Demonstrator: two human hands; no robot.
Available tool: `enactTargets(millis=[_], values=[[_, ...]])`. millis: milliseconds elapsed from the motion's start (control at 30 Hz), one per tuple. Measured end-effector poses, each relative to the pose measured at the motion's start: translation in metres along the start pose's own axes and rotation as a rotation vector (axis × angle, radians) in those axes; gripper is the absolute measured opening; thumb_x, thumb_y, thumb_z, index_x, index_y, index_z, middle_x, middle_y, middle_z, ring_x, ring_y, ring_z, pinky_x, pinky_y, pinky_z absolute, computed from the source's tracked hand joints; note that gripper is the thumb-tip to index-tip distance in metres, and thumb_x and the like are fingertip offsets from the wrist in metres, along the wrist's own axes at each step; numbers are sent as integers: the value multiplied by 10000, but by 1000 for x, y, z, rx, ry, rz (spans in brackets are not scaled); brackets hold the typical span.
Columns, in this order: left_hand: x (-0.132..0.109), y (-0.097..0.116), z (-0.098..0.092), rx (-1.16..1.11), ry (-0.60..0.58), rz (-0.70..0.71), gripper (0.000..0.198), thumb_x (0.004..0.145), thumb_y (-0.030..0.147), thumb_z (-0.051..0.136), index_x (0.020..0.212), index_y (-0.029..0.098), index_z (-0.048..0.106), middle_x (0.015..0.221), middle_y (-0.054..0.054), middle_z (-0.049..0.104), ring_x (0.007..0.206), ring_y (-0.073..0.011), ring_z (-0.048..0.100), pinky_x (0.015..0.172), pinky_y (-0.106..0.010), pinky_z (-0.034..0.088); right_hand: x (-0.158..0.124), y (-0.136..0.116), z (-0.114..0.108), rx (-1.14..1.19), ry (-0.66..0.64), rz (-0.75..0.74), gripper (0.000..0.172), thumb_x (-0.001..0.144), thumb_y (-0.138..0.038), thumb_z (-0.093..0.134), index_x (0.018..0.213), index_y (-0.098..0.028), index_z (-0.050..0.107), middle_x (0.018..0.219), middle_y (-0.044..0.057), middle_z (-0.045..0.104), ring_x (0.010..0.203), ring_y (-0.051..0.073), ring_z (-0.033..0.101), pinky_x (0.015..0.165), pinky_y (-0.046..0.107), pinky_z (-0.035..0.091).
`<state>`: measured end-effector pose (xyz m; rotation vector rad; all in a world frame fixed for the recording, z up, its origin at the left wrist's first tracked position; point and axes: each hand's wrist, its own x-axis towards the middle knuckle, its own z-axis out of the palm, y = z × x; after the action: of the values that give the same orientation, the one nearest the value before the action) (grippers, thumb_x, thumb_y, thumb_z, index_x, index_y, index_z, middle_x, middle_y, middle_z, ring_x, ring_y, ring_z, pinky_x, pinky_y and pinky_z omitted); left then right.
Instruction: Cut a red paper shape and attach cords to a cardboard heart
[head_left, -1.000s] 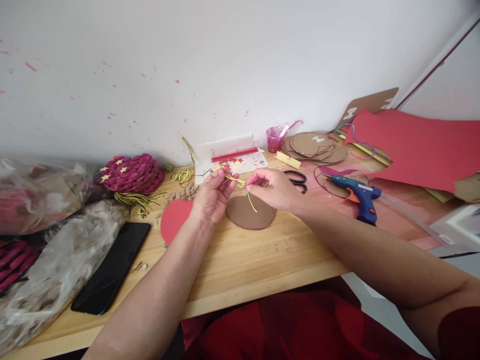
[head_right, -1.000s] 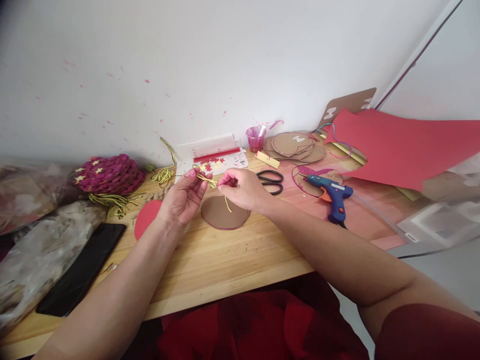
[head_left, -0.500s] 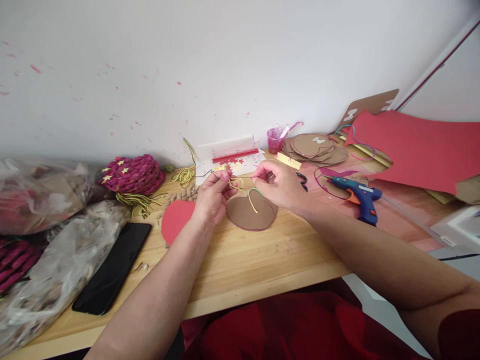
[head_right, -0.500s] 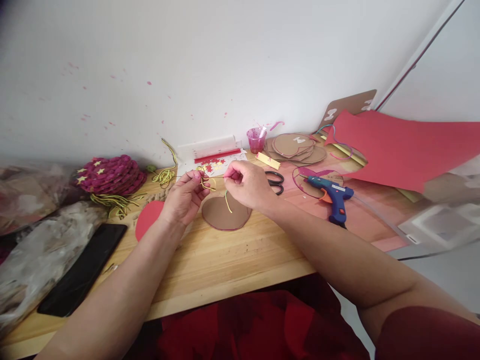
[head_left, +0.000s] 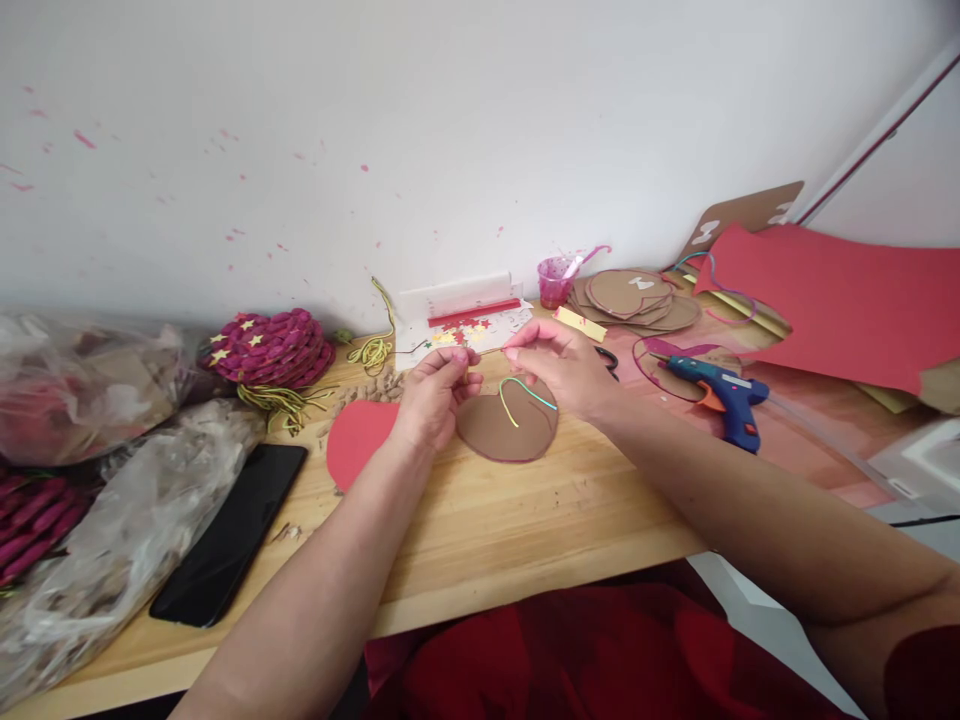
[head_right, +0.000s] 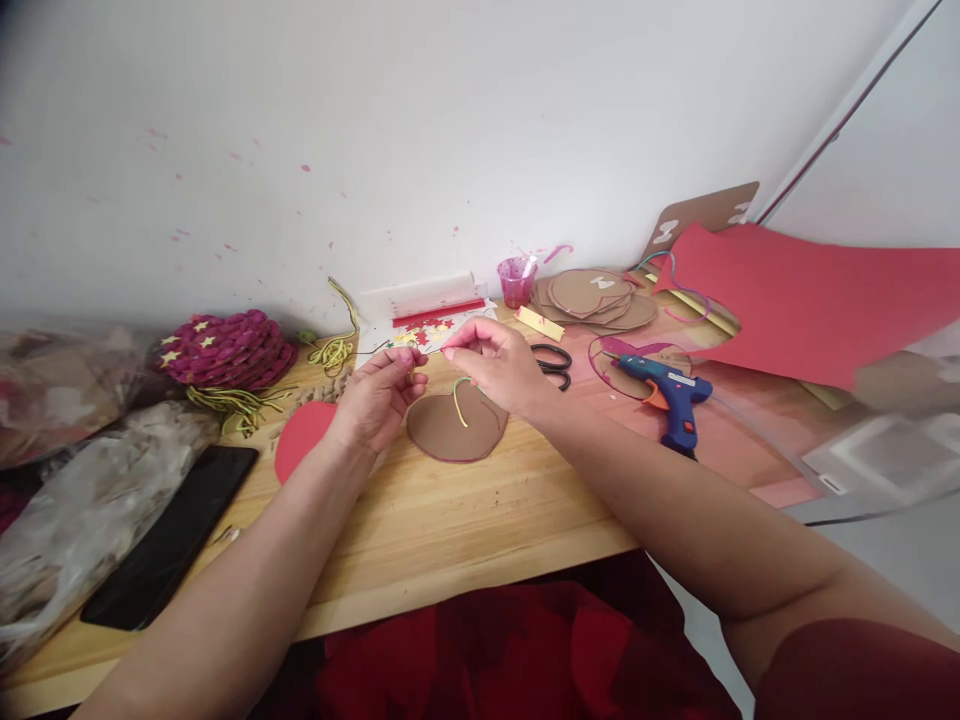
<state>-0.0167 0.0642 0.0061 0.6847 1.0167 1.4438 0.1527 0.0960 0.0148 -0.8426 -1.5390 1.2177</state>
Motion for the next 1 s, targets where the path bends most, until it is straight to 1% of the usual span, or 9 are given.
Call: enactTargets(millis=[67, 133, 200, 300, 400, 567, 733, 867, 1000], values=[[-3, -4, 2, 41, -72, -47, 148, 759, 227, 797, 801, 139, 686, 751, -20, 693, 545, -75, 610, 526, -178, 502, -1, -2, 1, 189, -49, 60, 230, 758, -370, 718, 833, -220, 560, 897, 12, 664, 703, 136, 628, 560, 254, 457], [-6, -7, 3, 37, -129, -87, 193, 740, 266, 823, 810, 135, 700, 693, -17, 673, 558, -87, 610, 536, -186, 496, -4, -4, 3, 347, -139, 108, 289, 769, -393, 732, 880, -232, 519, 964, 9, 683, 718, 138, 666, 594, 267, 493], [-8, -10, 5, 19, -164, -103, 200, 740, 285, 824, 792, 134, 704, 632, -2, 638, 569, -93, 603, 561, -196, 497, -7, -3, 6, 446, -223, 150, 298, 802, -392, 726, 906, -240, 492, 891, -14, 684, 698, 141, 677, 619, 281, 508], [-8, -12, 5, 10, -169, -106, 187, 766, 294, 792, 758, 134, 693, 625, -11, 640, 584, -111, 606, 603, -230, 514, -11, 1, 10, 477, -256, 199, 263, 825, -343, 722, 890, -231, 493, 724, -55, 633, 612, 125, 640, 596, 267, 472], [-7, -13, 5, -20, -112, -99, 163, 782, 276, 769, 803, 132, 697, 694, -29, 682, 605, -122, 619, 606, -247, 518, -12, 3, 13, 493, -239, 257, 247, 811, -298, 722, 849, -219, 490, 665, -63, 596, 562, 108, 587, 568, 256, 428], [-8, -11, 8, -90, 23, -79, 105, 785, 192, 751, 847, 116, 716, 747, -30, 699, 645, -106, 630, 599, -209, 502, -11, 3, 12, 554, -255, 316, 215, 817, -257, 703, 833, -207, 494, 657, -47, 595, 562, 110, 559, 559, 250, 414], [-10, -8, 10, -107, 64, -59, 75, 776, 165, 760, 814, 117, 716, 753, -26, 700, 635, -86, 625, 557, -175, 476, -9, 2, 10, 555, -294, 340, 188, 815, -229, 691, 821, -201, 505, 645, -41, 591, 545, 115, 560, 542, 250, 427], [-5, -4, 5, -153, 115, -6, 47, 786, 132, 744, 820, 127, 712, 756, -10, 699, 636, -70, 635, 546, -155, 477, -11, 0, 9, 507, -348, 404, 171, 815, -214, 679, 818, -198, 509, 633, -41, 584, 517, 111, 558, 526, 242, 429], [4, 7, -2, -184, 188, 47, 34, 803, 108, 716, 818, 135, 702, 751, 5, 691, 614, -61, 635, 534, -148, 480, -9, -4, 3, 387, -367, 443, 125, 844, -181, 635, 811, -191, 515, 616, -43, 579, 488, 105, 552, 516, 241, 446]])
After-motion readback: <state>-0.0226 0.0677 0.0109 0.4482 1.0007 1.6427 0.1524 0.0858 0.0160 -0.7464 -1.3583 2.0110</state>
